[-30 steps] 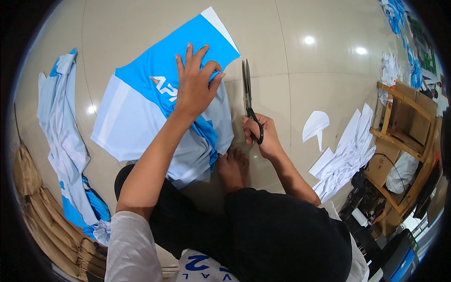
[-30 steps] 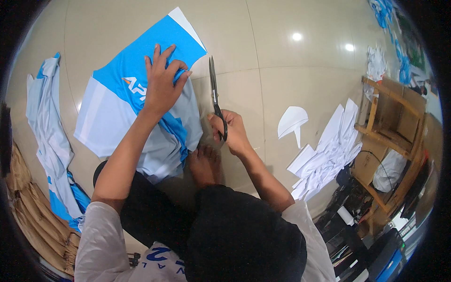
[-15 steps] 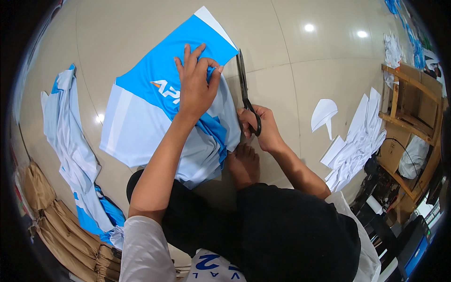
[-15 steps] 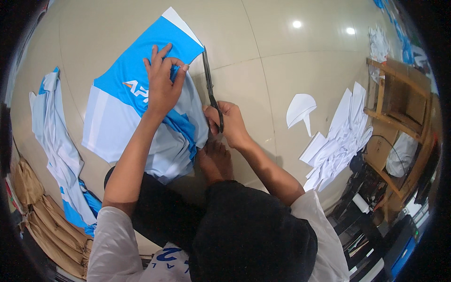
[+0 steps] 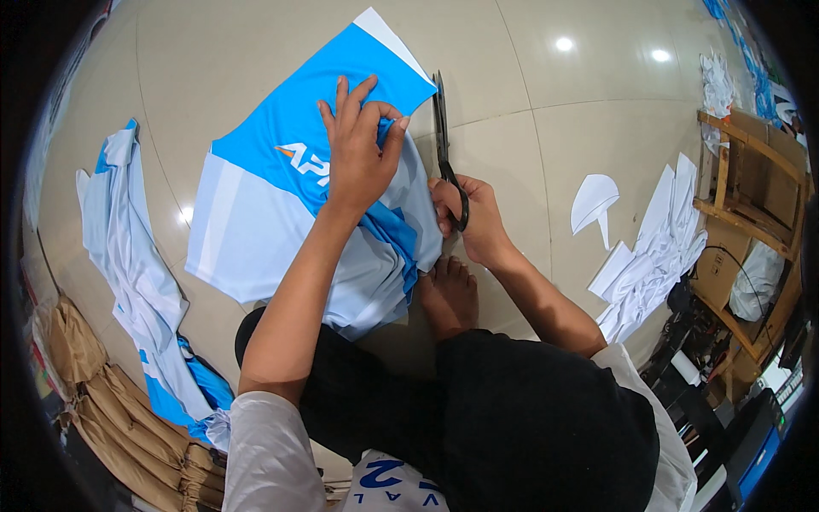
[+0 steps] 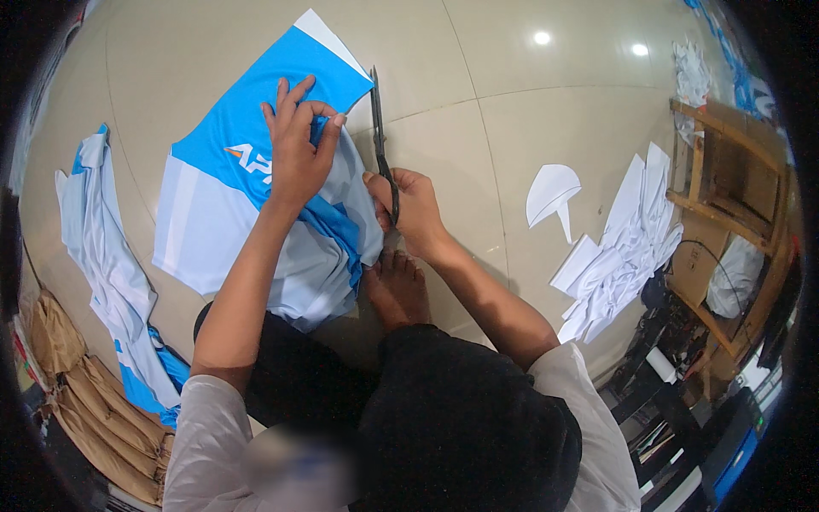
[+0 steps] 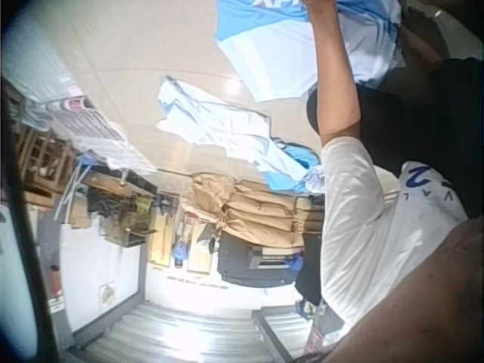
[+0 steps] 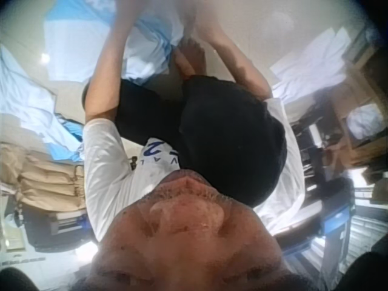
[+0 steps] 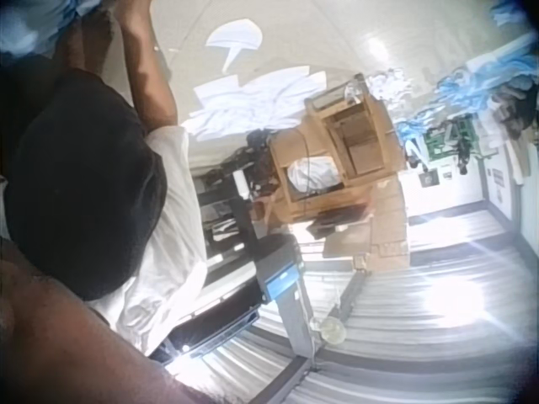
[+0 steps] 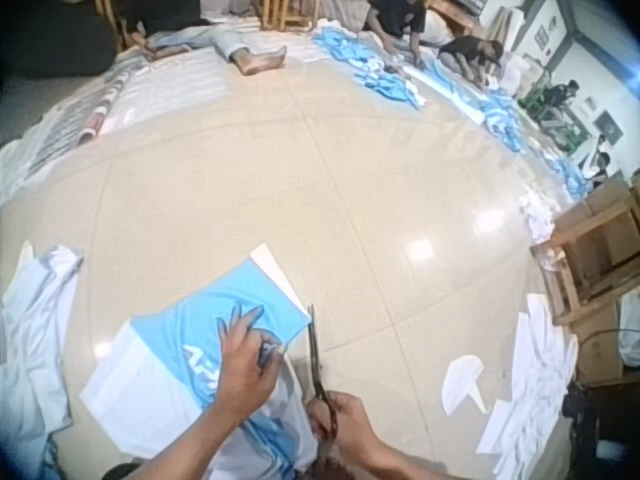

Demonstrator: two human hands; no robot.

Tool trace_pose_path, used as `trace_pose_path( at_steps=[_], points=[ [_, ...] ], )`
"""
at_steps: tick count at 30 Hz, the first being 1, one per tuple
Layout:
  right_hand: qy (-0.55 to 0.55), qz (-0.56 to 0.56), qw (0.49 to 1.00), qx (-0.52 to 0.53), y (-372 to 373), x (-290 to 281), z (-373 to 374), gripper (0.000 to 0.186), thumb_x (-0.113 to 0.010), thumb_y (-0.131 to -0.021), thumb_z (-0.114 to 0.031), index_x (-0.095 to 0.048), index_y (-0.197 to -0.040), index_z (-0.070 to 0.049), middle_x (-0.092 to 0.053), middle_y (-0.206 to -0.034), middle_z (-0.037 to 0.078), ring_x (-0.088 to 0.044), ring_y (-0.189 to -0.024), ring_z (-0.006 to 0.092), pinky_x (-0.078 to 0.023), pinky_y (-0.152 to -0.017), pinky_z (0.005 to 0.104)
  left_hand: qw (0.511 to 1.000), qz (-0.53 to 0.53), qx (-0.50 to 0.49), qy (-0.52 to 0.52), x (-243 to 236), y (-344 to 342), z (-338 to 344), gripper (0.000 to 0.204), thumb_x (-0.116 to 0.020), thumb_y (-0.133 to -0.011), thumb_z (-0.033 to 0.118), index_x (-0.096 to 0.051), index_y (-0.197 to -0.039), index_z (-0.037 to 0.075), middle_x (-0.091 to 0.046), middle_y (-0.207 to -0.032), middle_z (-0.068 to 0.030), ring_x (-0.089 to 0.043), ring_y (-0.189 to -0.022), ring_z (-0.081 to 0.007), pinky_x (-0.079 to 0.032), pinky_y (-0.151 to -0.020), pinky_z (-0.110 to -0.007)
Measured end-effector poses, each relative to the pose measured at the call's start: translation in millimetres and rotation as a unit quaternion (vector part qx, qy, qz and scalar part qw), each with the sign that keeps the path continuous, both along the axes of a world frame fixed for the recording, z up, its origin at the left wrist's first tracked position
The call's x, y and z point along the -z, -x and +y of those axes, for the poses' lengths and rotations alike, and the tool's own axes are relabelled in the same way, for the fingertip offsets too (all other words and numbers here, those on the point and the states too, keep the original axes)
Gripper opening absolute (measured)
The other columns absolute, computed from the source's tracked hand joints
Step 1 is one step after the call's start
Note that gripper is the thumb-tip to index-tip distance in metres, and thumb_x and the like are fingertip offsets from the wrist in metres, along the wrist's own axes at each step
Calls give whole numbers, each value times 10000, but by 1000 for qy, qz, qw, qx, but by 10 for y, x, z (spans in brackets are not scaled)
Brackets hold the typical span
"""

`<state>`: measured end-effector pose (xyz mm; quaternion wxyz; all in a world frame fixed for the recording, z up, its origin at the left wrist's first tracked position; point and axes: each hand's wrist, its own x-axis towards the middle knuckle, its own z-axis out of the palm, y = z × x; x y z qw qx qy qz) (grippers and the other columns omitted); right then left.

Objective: The person sits on the floor and uses scissors to cut a blue and white piece of fabric, following a white paper pattern placed on top. After cutting, the person removes the pattern and unfolds the fabric to inspect the result.

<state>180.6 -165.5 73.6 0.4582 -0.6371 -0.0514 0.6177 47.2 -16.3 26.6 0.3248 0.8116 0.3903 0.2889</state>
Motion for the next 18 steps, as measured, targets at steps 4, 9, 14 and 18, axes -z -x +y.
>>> trace_pose_path(
  at_steps=[4, 9, 14, 18],
  points=[
    [-6, -4, 1000, 12, 9, 36, 3, 352, -759, -1002, -280, -619, -761, -65, -574, -621, -2, -520, -496, 85, -382, -453, 262, 1000, 1, 1, -1, 6, -9, -2, 104, -708, -1043, 215, -673, -1031, 118, -542, -1579, -180, -297, -1585, -524, -62, -1248, -764],
    [-5, -14, 1000, 9, 24, 50, 20, 354, -758, -1001, -280, -617, -761, -62, -574, -611, 3, -517, -487, 86, -382, -448, 260, 1000, -9, -2, -1, 5, 3, 4, 109, -710, -1044, 219, -671, -1034, 117, -548, -1575, -178, -299, -1586, -521, -63, -1248, -765],
    [12, -18, 1000, -3, 21, 44, 13, 327, -743, -999, -268, -612, -770, -74, -556, -638, -7, -511, -512, 85, -389, -481, 262, 1000, -13, -2, -8, 23, -3, 4, 116, -712, -1044, 222, -670, -1033, 115, -553, -1570, -176, -307, -1582, -523, -62, -1245, -768],
    [9, -17, 1000, -1, 38, 51, 21, 318, -743, -999, -264, -615, -781, -71, -557, -635, -10, -507, -504, 82, -386, -475, 260, 1000, -12, -1, -8, 20, -3, 0, 120, -709, -1046, 225, -670, -1030, 113, -553, -1571, -177, -307, -1582, -524, -62, -1245, -768]
  ],
)
